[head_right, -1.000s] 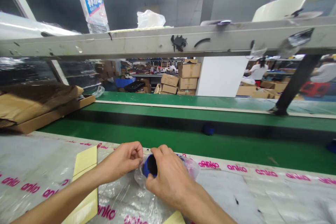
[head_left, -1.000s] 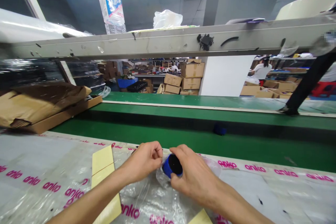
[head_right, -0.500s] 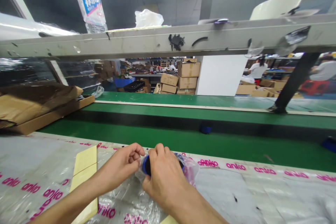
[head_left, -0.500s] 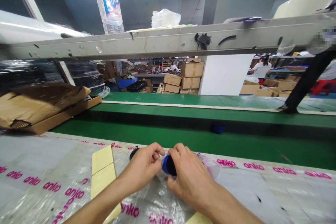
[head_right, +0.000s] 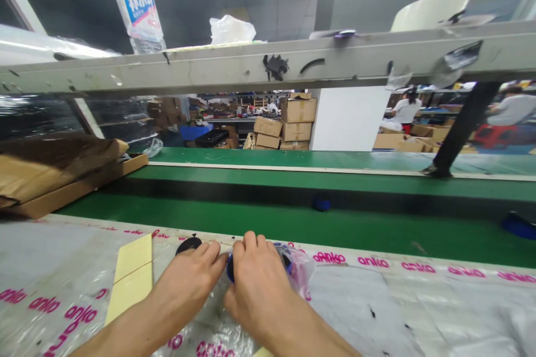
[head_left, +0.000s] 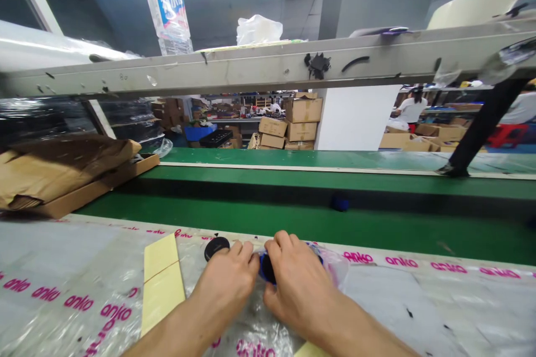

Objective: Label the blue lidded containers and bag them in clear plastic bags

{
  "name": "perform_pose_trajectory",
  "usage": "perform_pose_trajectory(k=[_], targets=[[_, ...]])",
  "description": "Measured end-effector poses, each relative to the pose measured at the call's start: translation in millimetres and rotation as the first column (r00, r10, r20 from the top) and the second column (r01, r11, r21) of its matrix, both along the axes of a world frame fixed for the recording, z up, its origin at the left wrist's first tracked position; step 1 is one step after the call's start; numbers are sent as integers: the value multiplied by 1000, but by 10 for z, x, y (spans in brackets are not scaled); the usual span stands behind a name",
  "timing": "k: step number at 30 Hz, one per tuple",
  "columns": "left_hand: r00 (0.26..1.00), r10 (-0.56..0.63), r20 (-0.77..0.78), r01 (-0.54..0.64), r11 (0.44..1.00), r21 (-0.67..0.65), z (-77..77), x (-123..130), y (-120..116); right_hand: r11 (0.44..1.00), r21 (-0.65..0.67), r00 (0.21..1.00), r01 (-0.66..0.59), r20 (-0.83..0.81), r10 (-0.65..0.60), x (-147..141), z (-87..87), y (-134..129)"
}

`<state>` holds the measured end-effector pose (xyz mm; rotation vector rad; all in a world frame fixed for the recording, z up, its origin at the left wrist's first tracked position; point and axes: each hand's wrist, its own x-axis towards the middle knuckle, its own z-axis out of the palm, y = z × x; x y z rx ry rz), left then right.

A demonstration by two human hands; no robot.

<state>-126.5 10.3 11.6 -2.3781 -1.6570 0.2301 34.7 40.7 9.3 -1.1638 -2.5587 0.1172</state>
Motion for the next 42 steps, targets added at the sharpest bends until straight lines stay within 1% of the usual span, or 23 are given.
perform_pose_trajectory(k=[4,6,7,9,10,14,17,20,22,23,25,28,30,33,34,35,37,38,40,42], targets=[[998,17,-64,-17,1000,-5,-19,55,-42,998,59,998,-14,59,11,-34,30,-11],[997,-44,-64,42,998,-41,13,64,-87,996,84,998,-4,66,-1,-34,27,-6],[996,-84,-35,82,994,-69,37,65,-111,997,82,998,1,64,-7,-31,21,-3],[990,-121,75,129,985,-114,88,54,-149,998,58,998,8,64,-11,-25,8,7],[983,-110,145,129,983,-132,110,41,-160,999,42,998,7,67,-10,-21,6,14],[927,-43,373,96,988,-123,147,-37,-151,999,-44,997,-21,77,24,17,41,69],[847,22,532,30,996,-89,124,-76,-129,987,-154,998,-38,38,45,71,93,133],[769,111,630,-46,992,-119,89,-79,-128,972,-229,999,-48,-29,43,128,127,188],[752,140,644,-69,988,-135,75,-83,-136,966,-250,996,-61,-79,43,156,138,211],[747,143,650,-75,988,-132,72,-91,-141,967,-247,995,-61,-96,38,166,143,220],[723,141,676,-85,990,-115,73,-123,-152,979,-199,992,-41,-126,16,177,154,234],[656,141,742,-97,990,-102,73,-180,-171,995,-99,982,-4,-187,-14,170,162,252],[624,180,760,-142,983,-117,67,-193,-187,998,-66,974,-10,-225,-5,151,155,265],[620,305,723,-240,951,-195,56,-143,-196,999,-39,967,-20,-255,9,124,136,277],[626,330,706,-268,942,-202,53,-114,-187,1000,-19,963,-18,-270,12,123,135,275],[644,334,688,-285,940,-189,50,-83,-170,1000,7,958,-19,-287,21,128,137,265],[702,294,649,-286,950,-121,47,-30,-112,997,57,955,-48,-291,62,154,152,222],[732,269,626,-281,956,-83,47,-10,-77,994,74,960,-82,-263,99,174,159,188],[778,229,585,-267,963,-22,53,13,-12,979,103,971,-177,-143,191,211,159,108],[794,208,571,-273,962,29,62,21,27,958,160,971,-238,11,239,234,124,36]])
